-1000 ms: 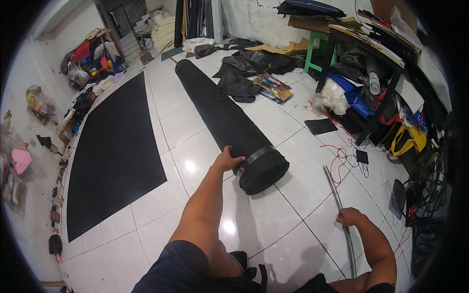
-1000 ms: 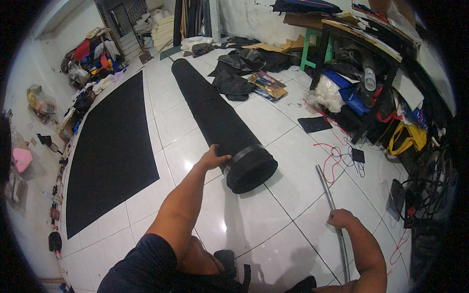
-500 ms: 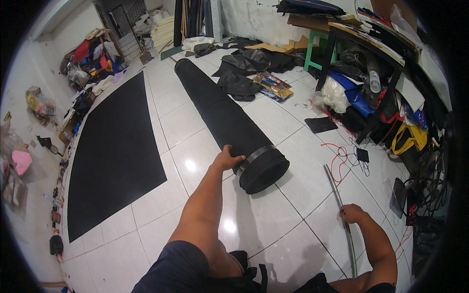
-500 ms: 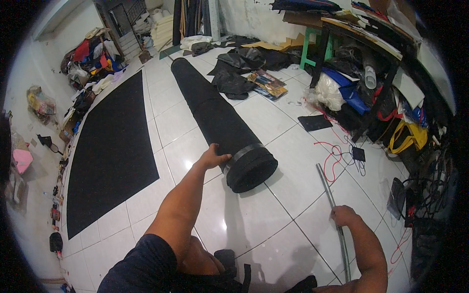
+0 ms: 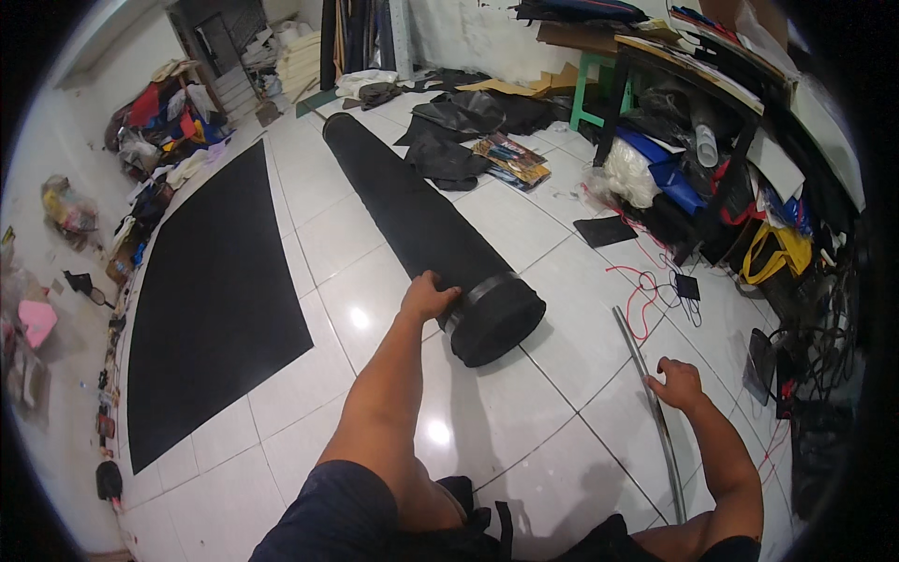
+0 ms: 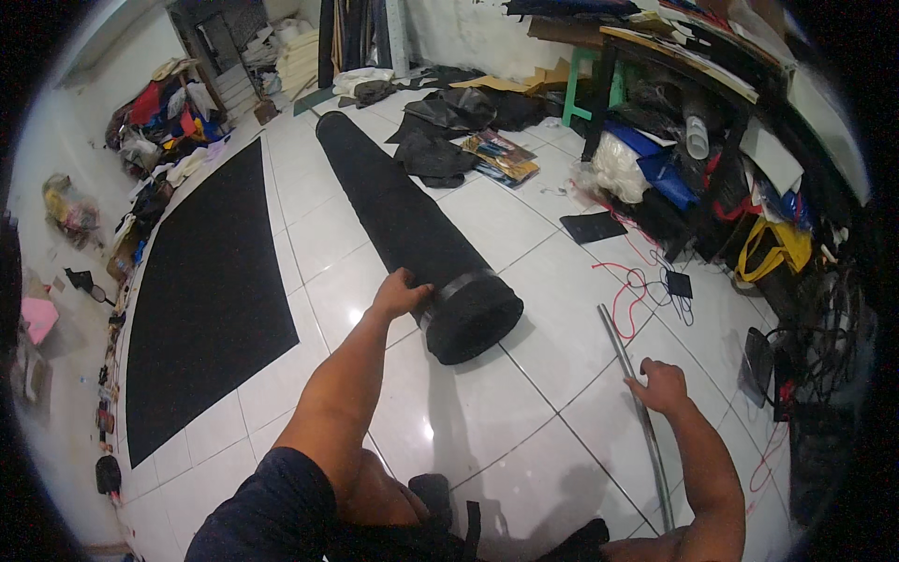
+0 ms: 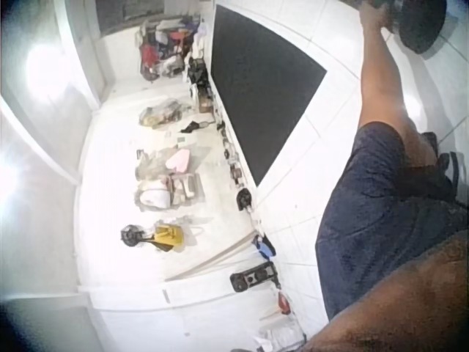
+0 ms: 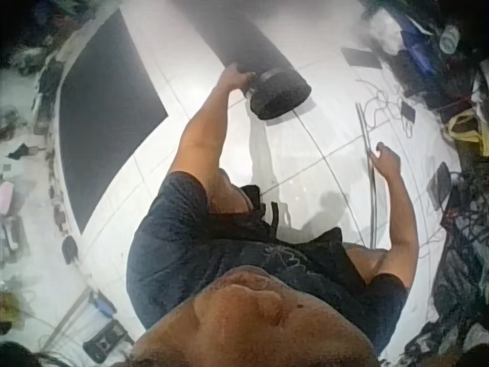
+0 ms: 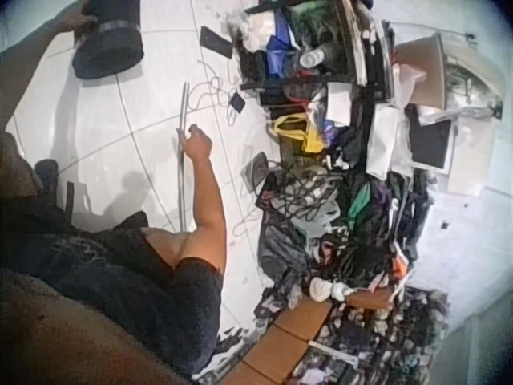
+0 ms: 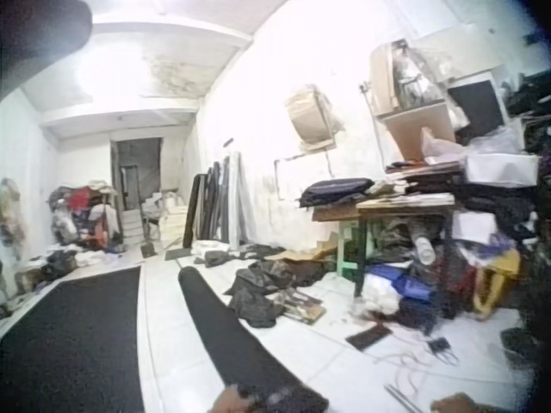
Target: The person prepares a large roll of black fabric by inserting a metal pole through its center and securing the end with tape.
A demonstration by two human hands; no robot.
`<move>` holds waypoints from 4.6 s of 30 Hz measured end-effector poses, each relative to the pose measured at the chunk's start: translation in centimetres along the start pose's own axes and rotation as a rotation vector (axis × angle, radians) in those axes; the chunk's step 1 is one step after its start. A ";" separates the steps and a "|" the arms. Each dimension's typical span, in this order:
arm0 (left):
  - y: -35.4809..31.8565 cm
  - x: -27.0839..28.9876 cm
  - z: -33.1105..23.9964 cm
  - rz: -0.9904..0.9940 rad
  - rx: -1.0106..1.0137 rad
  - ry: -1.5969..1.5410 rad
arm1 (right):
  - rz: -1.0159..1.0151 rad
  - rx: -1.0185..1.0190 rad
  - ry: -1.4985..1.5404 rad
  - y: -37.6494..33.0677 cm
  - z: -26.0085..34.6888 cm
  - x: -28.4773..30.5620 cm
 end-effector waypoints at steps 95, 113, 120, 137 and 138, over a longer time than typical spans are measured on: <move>-6.3 -9.1 -13.2 0.319 -0.694 0.497 | 0.657 -0.053 2.495 7.8 36.5 -12.3; -7.3 -9.0 -12.7 0.271 -0.736 0.532 | 0.737 0.067 2.553 8.5 35.7 -11.3; -7.3 -9.2 -13.2 0.257 -0.753 0.572 | 0.832 0.026 2.284 7.6 36.2 -10.3; -7.2 -8.6 -12.3 0.300 -0.703 0.554 | 0.837 0.047 2.074 7.1 37.7 -9.4; -7.1 -8.6 -12.2 0.304 -0.686 0.560 | 0.909 0.090 2.191 7.0 37.8 -9.0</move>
Point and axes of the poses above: each hand's wrist, its own y-axis towards the middle knuckle, its own x-axis out of the back of the hand, z = x × y, the point moved 6 cm from there along y, towards the middle knuckle, and after that the axes turned 7 degrees about -y, right-handed, at the moved point
